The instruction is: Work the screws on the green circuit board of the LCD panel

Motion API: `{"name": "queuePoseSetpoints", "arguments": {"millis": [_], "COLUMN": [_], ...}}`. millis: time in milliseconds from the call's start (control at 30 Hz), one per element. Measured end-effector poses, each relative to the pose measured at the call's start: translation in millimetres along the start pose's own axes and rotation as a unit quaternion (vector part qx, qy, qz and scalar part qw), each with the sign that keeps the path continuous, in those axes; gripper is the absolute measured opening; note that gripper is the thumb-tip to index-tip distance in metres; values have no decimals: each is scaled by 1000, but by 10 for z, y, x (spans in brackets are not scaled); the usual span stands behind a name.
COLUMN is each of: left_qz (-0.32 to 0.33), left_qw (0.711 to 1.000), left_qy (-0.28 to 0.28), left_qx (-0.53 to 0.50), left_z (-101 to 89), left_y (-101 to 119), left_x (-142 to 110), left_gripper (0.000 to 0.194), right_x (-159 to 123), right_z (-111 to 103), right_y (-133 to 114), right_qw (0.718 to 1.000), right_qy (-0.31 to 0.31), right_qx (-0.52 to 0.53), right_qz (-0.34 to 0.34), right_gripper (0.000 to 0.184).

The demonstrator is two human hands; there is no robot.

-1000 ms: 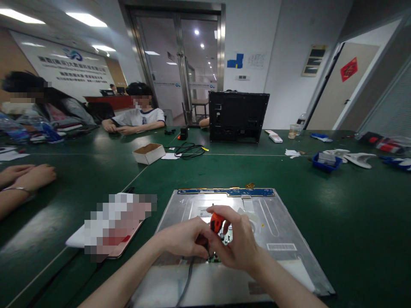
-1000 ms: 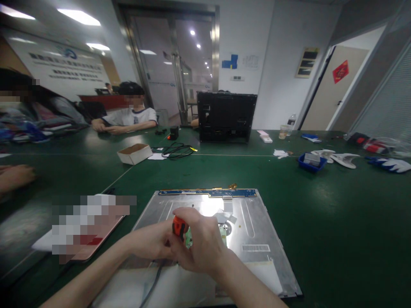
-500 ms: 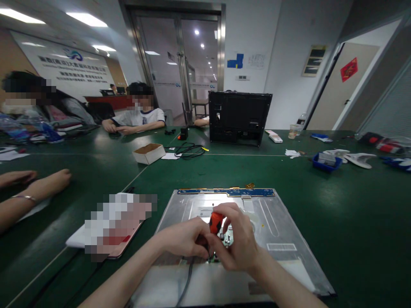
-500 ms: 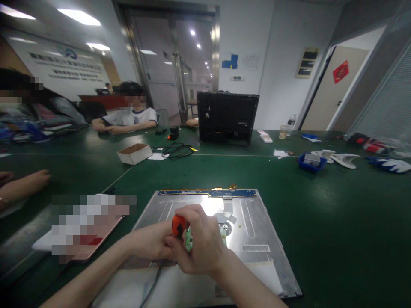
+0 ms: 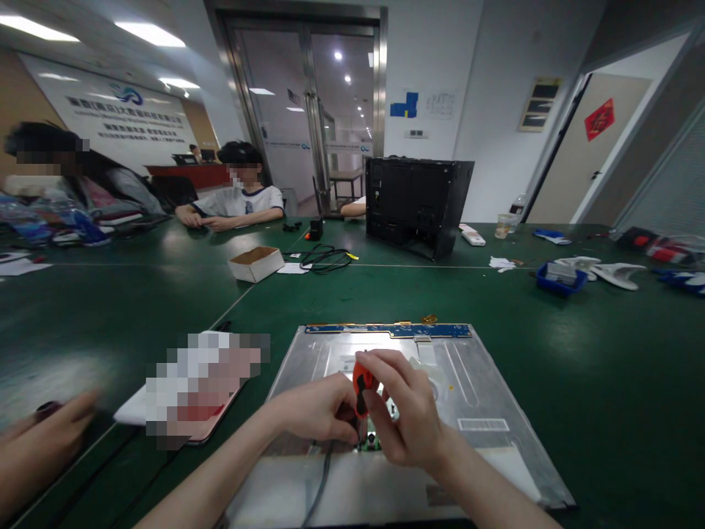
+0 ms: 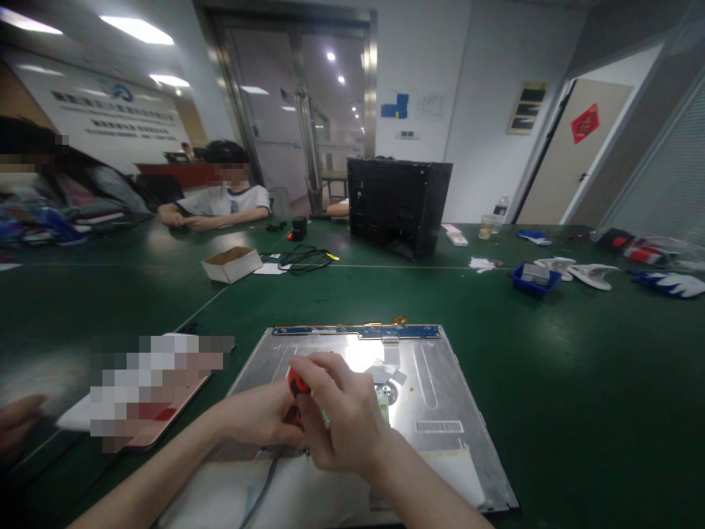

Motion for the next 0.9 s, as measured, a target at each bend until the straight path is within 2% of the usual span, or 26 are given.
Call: {"name": "queuePoseSetpoints", "arguments": {"millis": [233, 367, 667, 767, 900], "left_qz": [37, 33, -8, 3, 37], "left_qw": [999, 999, 1000, 1000, 999], "left_qy": [-6, 0, -8, -1, -10], "left_qx": [-12, -6, -6, -3, -24], "left_z": [-17, -17, -11, -5, -10], "left_y": [19, 26, 59, 40, 38], "left_x": [8, 13, 8, 6, 1], "left_gripper": [14, 16, 13, 12, 13], "right_x": [-34, -33, -25, -13, -36], "right_z": [66, 83, 38, 24, 43], "right_y": [31, 36, 8, 14, 39], "right_qw": [999, 998, 999, 1000, 998], "right_qy": [43, 55, 29, 26, 52], "right_qx": [-7, -41, -21, 10, 29], "right_qz": [4, -11, -7, -13, -9], "right_gripper": [35, 29, 37, 41, 38]}}
Point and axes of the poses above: each hand's wrist, its own x-axis towards the middle knuckle, its own z-axis out of the palm, y = z × x, the point moved 1 cm from there along x, towards the middle knuckle, and after that the axes turned 13 degrees about -z, right-handed, at the moved point
